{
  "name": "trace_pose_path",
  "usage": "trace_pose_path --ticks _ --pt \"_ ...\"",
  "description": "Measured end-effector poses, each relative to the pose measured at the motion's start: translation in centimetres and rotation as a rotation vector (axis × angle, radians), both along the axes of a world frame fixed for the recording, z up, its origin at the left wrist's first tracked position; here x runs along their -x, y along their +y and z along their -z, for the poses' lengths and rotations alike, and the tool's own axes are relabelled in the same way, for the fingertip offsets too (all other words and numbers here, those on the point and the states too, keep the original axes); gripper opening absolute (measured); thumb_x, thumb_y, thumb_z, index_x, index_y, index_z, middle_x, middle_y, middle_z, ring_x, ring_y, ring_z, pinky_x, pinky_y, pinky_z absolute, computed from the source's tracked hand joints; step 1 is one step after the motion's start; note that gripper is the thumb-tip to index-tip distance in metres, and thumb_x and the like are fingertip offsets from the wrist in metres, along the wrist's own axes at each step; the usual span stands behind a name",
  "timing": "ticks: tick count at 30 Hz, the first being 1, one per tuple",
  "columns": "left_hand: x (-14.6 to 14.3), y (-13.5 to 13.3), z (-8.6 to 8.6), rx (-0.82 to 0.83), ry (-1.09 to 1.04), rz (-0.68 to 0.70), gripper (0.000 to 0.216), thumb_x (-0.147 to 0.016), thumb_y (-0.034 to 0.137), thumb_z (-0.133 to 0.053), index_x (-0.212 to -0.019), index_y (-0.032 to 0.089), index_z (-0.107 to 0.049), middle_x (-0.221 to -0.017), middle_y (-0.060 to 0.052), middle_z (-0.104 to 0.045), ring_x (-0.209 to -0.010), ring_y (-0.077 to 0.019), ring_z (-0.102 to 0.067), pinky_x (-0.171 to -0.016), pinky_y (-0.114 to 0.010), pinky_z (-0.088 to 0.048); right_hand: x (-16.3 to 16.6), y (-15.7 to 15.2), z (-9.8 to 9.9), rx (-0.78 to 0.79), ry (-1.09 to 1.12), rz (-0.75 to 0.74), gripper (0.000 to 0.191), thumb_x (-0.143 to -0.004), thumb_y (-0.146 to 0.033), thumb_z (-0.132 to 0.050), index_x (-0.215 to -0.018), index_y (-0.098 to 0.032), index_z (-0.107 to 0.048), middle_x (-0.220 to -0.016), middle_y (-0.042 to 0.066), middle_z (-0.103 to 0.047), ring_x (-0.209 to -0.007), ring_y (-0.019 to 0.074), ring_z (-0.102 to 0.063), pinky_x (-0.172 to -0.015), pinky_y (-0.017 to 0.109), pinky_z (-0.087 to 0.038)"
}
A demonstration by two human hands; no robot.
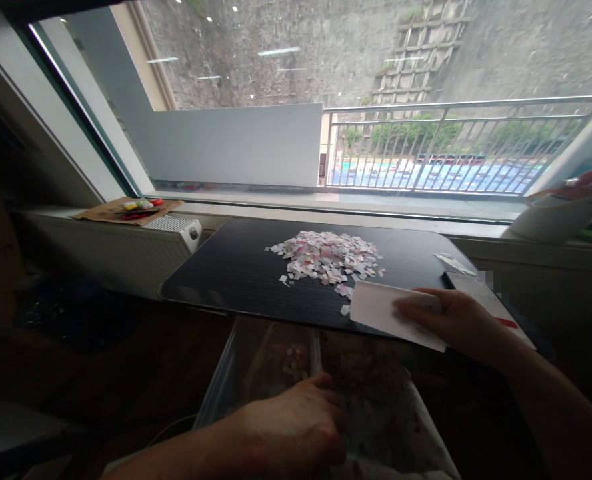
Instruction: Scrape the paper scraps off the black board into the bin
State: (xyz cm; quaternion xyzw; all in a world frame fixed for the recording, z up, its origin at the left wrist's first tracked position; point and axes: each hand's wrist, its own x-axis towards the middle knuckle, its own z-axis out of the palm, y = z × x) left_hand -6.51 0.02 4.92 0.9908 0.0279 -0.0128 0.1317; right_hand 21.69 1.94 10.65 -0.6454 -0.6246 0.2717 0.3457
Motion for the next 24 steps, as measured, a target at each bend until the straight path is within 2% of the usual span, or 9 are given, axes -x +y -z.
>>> trace_pose_path --ticks 5,11,15,21,24 --pt "-0.4 0.1 -0.1 0.011 0.032 -0.001 0.012 -0.07 0.02 -0.076 -0.066 0.019 -0.064 -0.071 0.0 -0.06 -0.074 -0.018 -0.051 -0.089 -0.037 -0.036 0.2 -0.4 -0.4 -0.001 -0.013 0.043 0.04 -0.072 -0.058 -0.07 -0.081 -0.022 -0.082 -0.063 0.001 -0.07 -0.056 0.0163 -0.056 -0.049 0.025 -0.044" --pt "-0.4 0.1 -0.4 -0.004 0.044 0.006 0.013 -0.073 0.019 -0.074 -0.065 0.019 -0.063 -0.071 0.0 -0.06 -0.074 -0.0182 -0.052 -0.089 -0.038 -0.036 1.9 -0.3 -0.2 0.004 0.073 0.002 0.034 -0.073 -0.052 -0.071 -0.075 -0.018 -0.078 -0.059 0.0 -0.067 -0.053 0.014 -0.053 -0.049 0.024 -0.041" --pt "-0.5 0.2 -0.5 0.005 0.058 0.005 0.014 -0.071 0.019 -0.075 -0.065 0.019 -0.063 -0.069 0.0 -0.059 -0.07 -0.0171 -0.049 -0.086 -0.038 -0.036 1.7 -0.4 -0.1 0.007 0.081 0.045 0.033 -0.072 -0.051 -0.072 -0.08 -0.02 -0.08 -0.062 0.001 -0.069 -0.055 0.0156 -0.056 -0.049 0.025 -0.042" --pt "-1.0 -0.1 -0.1 -0.028 0.069 -0.008 0.013 -0.073 0.019 -0.074 -0.066 0.018 -0.063 -0.072 0.0 -0.061 -0.072 -0.0172 -0.051 -0.086 -0.04 -0.036 2.6 0.7 0.8 0.049 0.131 -0.023 0.038 -0.072 -0.052 -0.07 -0.083 -0.017 -0.08 -0.066 0.002 -0.072 -0.056 0.0162 -0.059 -0.05 0.026 -0.045" --pt "-1.1 -0.2 -0.1 -0.038 0.082 -0.016 0.012 -0.075 0.017 -0.071 -0.066 0.018 -0.063 -0.073 0.0 -0.062 -0.071 -0.0169 -0.05 -0.086 -0.04 -0.036 2.6 1.0 0.8 -0.004 0.135 0.045 0.034 -0.069 -0.05 -0.072 -0.08 -0.018 -0.08 -0.063 0.001 -0.071 -0.057 0.0167 -0.06 -0.05 0.025 -0.045"
